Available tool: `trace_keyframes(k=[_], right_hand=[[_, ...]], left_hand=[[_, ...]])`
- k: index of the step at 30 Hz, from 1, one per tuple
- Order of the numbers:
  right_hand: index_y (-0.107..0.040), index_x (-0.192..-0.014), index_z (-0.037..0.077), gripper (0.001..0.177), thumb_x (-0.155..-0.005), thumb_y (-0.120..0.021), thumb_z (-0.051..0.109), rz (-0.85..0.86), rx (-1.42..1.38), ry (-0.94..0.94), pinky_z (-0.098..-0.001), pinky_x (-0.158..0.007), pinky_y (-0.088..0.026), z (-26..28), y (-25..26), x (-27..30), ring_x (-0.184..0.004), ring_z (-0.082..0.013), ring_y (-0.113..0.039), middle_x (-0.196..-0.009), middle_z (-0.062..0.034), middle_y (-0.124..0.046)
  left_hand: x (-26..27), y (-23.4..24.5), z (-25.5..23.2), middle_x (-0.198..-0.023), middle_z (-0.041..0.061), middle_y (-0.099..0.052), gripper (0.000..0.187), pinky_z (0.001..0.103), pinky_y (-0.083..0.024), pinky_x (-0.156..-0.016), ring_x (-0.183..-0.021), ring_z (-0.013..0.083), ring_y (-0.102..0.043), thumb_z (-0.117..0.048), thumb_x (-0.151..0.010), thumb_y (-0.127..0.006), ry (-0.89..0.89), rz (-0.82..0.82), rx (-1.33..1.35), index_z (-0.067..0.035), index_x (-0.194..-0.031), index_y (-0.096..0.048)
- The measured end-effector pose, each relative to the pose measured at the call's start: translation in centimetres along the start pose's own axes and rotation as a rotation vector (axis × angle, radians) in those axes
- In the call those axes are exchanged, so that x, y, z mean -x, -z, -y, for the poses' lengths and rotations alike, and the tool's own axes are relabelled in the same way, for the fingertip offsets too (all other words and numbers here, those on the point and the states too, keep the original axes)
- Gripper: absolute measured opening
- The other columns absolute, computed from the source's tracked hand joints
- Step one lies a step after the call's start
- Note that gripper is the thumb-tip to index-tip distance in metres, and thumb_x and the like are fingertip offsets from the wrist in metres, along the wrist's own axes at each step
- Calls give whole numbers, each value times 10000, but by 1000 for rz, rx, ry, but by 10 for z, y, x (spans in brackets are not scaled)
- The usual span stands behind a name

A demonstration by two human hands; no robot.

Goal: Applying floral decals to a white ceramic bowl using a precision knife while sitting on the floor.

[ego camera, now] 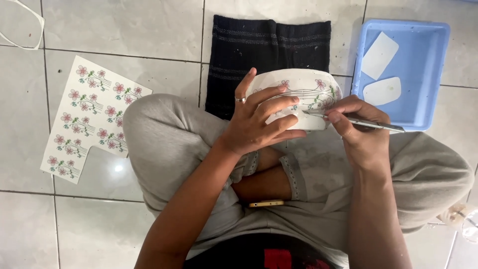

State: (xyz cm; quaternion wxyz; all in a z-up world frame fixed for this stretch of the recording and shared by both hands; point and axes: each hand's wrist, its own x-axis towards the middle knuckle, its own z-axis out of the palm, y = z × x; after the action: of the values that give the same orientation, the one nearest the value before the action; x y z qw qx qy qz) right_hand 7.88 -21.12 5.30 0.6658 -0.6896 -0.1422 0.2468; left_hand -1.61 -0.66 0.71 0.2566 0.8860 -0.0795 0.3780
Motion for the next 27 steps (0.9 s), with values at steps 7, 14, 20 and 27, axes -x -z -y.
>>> trace_keyframes(k=[7, 14, 20, 27], right_hand=[[-600, -937, 70, 24, -918, -586, 64, 2, -324, 69, -219, -851, -426, -3, -2, 0, -857, -101, -528, -949, -51, -627], [-559, -896, -16, 138, -961, -567, 106, 12, -268, 243, -303, -781, -465, -29, 4, -4, -823, -190, -587, -818, -152, -582], [-564, -906, -57, 143, -965, -556, 72, 84, -295, 268, -353, -804, -537, -24, -4, 6, -813, -217, -617, -845, -202, -610], [-609, -1197, -71, 308, -1075, -440, 155, -8, 456, 688, -424, -886, -461, 63, -49, 17, -966, -325, -644, -1019, -216, -675]], left_hand=[[5, 0, -3, -1202, -145, -593, 387, 415, -240, -1050, -1029, 72, -529, -520, -890, -851, -110, 13, -218, -345, -1162, -639], [-5, 28, -35, -1098, 11, -648, 66, 327, -445, -780, -934, 170, -572, -163, -963, -630, -273, -54, -252, -117, -971, -677], [4, 48, -42, -1053, 108, -670, 106, 317, -547, -729, -906, 236, -654, -16, -936, -626, -243, -44, -182, -26, -1006, -704], [-7, 70, -55, -1023, 146, -647, 112, 311, -598, -742, -898, 261, -663, 85, -914, -611, -150, -96, -160, 68, -1000, -681]])
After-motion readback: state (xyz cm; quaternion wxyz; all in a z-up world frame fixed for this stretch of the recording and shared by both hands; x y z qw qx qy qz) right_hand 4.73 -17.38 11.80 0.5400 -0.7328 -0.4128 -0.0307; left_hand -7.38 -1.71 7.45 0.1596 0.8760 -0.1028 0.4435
